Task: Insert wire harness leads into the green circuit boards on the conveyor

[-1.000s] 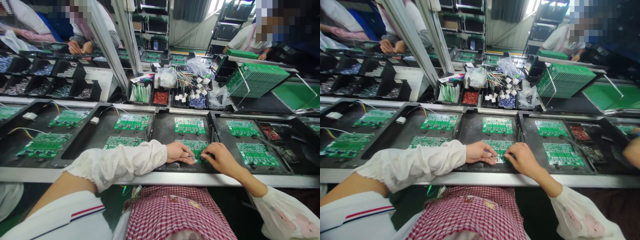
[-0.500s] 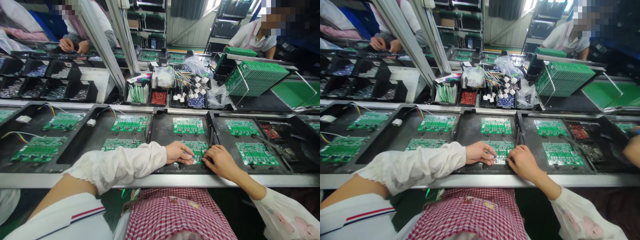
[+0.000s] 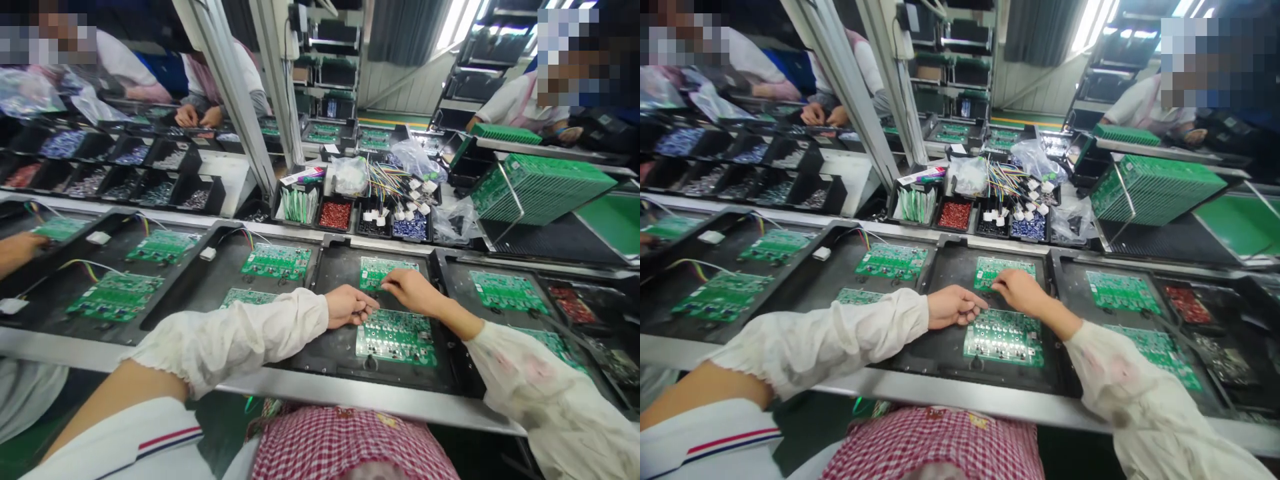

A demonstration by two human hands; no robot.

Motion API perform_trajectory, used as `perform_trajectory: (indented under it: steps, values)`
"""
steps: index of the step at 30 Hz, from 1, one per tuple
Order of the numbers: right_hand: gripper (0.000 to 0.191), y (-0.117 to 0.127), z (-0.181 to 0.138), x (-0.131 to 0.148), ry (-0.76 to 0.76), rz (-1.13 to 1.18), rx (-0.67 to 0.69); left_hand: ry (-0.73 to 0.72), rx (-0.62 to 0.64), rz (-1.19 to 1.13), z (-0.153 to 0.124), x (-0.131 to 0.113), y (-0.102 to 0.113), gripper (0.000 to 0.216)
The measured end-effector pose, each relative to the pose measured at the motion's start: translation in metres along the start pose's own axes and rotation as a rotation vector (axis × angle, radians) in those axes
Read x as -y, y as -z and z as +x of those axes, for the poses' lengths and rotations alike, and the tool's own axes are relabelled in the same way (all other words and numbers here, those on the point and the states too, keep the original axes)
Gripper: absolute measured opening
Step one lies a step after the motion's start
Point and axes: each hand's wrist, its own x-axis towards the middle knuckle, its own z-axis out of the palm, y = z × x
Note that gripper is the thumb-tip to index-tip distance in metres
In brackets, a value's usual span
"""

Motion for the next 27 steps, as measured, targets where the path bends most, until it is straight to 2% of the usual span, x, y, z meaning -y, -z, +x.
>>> perform_trajectory:
  steps: [3, 4, 8, 15, 18, 24, 27]
  values:
    - [0.017, -0.008, 0.026, -0.016, -0.008, -0.043, 0.069, -0.049, 0.010, -0.009, 0.000, -0.005, 0.015, 0.005]
    - [0.018, -0.011, 0.029, -0.019, -0.011, -0.048, 0.075, -0.076, 0.021, -0.005, 0.000, -0.005, 0.018, 0.009]
    - [0.018, -0.017, 0.027, -0.020, -0.013, -0.073, 0.075, -0.119, 0.009, -0.001, 0.004, -0.003, 0.024, 0.028]
    - [0.018, -0.017, 0.026, -0.017, -0.041, -0.190, 0.072, -0.058, -0.026, -0.103, 0.005, -0.007, 0.023, 0.019]
    - [0.018, -0.013, 0.024, -0.012, -0.026, -0.141, 0.088, -0.043, -0.031, -0.123, 0.008, -0.008, 0.023, 0.013]
    - [0.021, 0.003, 0.012, 0.003, 0.039, 0.184, 0.061, -0.018, 0.029, -0.142, 0.014, -0.008, 0.014, 0.023]
    - [0.023, 0.004, 0.007, -0.011, -0.037, 0.073, 0.033, -0.017, 0.042, -0.138, 0.014, -0.008, 0.010, 0.019]
